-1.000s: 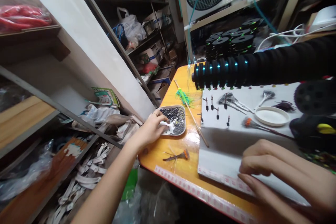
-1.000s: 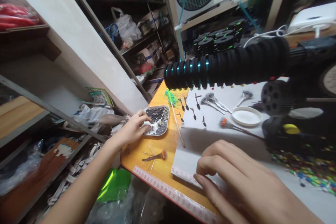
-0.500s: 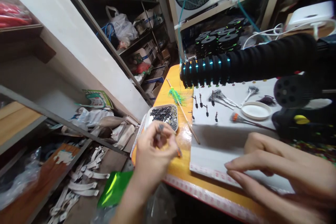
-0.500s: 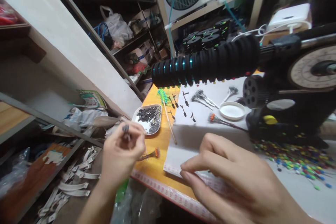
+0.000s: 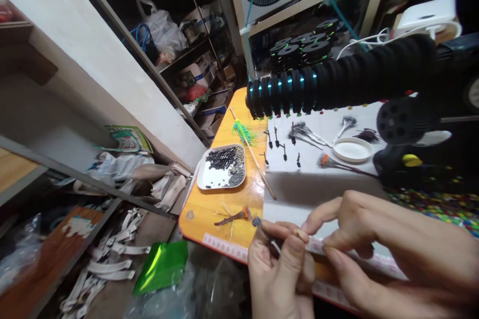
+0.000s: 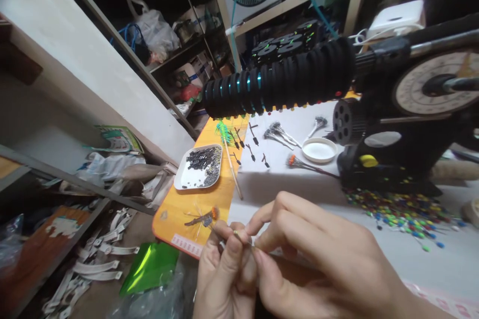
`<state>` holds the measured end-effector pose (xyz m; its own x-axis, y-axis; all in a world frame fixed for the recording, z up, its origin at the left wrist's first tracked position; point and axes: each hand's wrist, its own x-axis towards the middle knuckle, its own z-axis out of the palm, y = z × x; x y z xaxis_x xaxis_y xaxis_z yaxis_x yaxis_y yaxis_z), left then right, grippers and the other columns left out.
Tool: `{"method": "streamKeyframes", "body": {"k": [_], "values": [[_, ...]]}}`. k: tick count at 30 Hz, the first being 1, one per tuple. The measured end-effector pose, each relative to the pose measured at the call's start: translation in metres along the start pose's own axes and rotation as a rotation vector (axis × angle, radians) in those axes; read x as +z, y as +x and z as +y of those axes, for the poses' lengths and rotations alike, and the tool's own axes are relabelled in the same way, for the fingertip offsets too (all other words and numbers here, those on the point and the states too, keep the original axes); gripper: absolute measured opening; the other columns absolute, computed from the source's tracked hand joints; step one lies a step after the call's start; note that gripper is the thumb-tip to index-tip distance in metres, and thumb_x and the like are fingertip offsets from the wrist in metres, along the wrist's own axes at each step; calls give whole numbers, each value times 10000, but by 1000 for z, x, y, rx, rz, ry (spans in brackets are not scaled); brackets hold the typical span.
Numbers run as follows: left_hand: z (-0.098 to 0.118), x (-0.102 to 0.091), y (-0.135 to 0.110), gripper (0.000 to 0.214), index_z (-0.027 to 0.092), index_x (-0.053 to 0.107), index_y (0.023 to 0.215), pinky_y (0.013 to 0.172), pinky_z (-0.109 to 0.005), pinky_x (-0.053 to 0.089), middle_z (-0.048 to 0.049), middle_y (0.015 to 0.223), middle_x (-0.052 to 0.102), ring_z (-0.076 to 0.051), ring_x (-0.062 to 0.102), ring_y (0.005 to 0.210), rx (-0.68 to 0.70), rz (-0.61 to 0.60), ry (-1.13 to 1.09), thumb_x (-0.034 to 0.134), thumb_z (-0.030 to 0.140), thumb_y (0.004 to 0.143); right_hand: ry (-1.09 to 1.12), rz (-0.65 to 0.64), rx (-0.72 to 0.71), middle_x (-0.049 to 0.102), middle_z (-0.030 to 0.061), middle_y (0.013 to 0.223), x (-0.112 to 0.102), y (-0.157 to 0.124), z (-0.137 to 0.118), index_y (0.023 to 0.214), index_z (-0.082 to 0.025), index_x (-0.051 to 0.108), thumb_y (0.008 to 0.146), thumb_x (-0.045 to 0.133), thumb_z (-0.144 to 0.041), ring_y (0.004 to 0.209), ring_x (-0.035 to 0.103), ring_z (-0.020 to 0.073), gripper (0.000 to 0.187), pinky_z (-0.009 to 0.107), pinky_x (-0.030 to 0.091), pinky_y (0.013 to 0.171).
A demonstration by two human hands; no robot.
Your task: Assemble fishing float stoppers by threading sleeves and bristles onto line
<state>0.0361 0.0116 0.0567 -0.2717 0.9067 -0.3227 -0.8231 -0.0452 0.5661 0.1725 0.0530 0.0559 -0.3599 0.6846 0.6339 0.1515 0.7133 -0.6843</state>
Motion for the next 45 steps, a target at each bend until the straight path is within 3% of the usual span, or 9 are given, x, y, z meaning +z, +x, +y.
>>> {"method": "streamKeyframes", "body": {"k": [4, 11, 22, 25, 28, 33, 37, 41, 45], "values": [[0, -2, 1, 360, 151, 715, 693, 397, -50, 245, -2, 666, 742, 44, 451, 353, -24, -23, -18, 1041, 226, 560, 1, 21, -30, 730, 66, 809, 3, 2, 1, 802, -264, 718, 867, 767, -593, 741, 724, 229, 339, 270, 575, 544], [2, -3, 0, 344, 154, 723, 694, 385, -48, 290, -12, 679, 749, 36, 452, 353, -37, -37, -18, 1036, 216, 565, -22, 9, -34, 729, 73, 805, 5, 5, 2, 811, -266, 738, 872, 745, -626, 747, 730, 239, 365, 278, 584, 552], [4, -2, 0, 347, 161, 724, 692, 389, -51, 293, 3, 678, 747, 37, 450, 359, -84, -39, -16, 1041, 206, 557, 6, -94, 10, 705, 15, 850, -1, 0, -2, 914, -267, 610, 987, 648, -208, 727, 710, 141, 101, 196, 548, 557], [1, -5, -1, 350, 177, 716, 687, 455, -78, 391, 18, 692, 739, -7, 551, 460, -7, -35, 44, 1041, 228, 566, 13, -115, -22, 720, 18, 929, -2, 5, 0, 1036, -263, 653, 985, 649, -158, 788, 724, 130, 117, 169, 567, 617], [1, -10, 1, 357, 200, 730, 711, 596, -125, 502, 32, 690, 719, -65, 640, 618, 134, -20, 204, 1041, 299, 567, 21, -175, -89, 739, 34, 1053, -5, 11, 2, 1216, -274, 667, 951, 728, -158, 940, 748, 165, 296, 173, 600, 739], [9, -11, 6, 288, 262, 827, 786, 656, -129, 506, 40, 687, 743, -64, 657, 645, 213, -125, 370, 1027, 341, 595, 69, -193, 16, 743, 18, 1010, -8, 12, 3, 1085, -296, 685, 976, 702, -229, 880, 743, 174, 128, 212, 594, 708], [9, -8, 8, 182, 268, 820, 656, 668, -160, 493, 31, 719, 693, -71, 630, 670, 336, -294, 321, 986, 339, 682, 68, -229, 67, 730, 49, 984, -10, 11, -1, 1042, -282, 683, 1003, 627, -248, 845, 733, 198, 76, 263, 607, 687], [11, -9, 5, 117, 294, 815, 749, 538, -172, 426, 17, 744, 742, -53, 548, 519, 298, -431, 233, 907, 346, 799, -110, -269, -106, 740, 78, 1051, -17, 19, -6, 1066, -276, 689, 990, 605, -201, 930, 743, 230, 136, 310, 649, 777], [22, -17, 6, 162, 245, 761, 799, 484, -165, 343, 53, 532, 622, -34, 450, 395, 141, -468, 330, 857, 361, 858, -311, -237, -446, 781, 41, 1043, -23, 22, -2, 1114, -218, 699, 998, 646, -197, 1068, 728, 233, 129, 414, 526, 1147]]}}
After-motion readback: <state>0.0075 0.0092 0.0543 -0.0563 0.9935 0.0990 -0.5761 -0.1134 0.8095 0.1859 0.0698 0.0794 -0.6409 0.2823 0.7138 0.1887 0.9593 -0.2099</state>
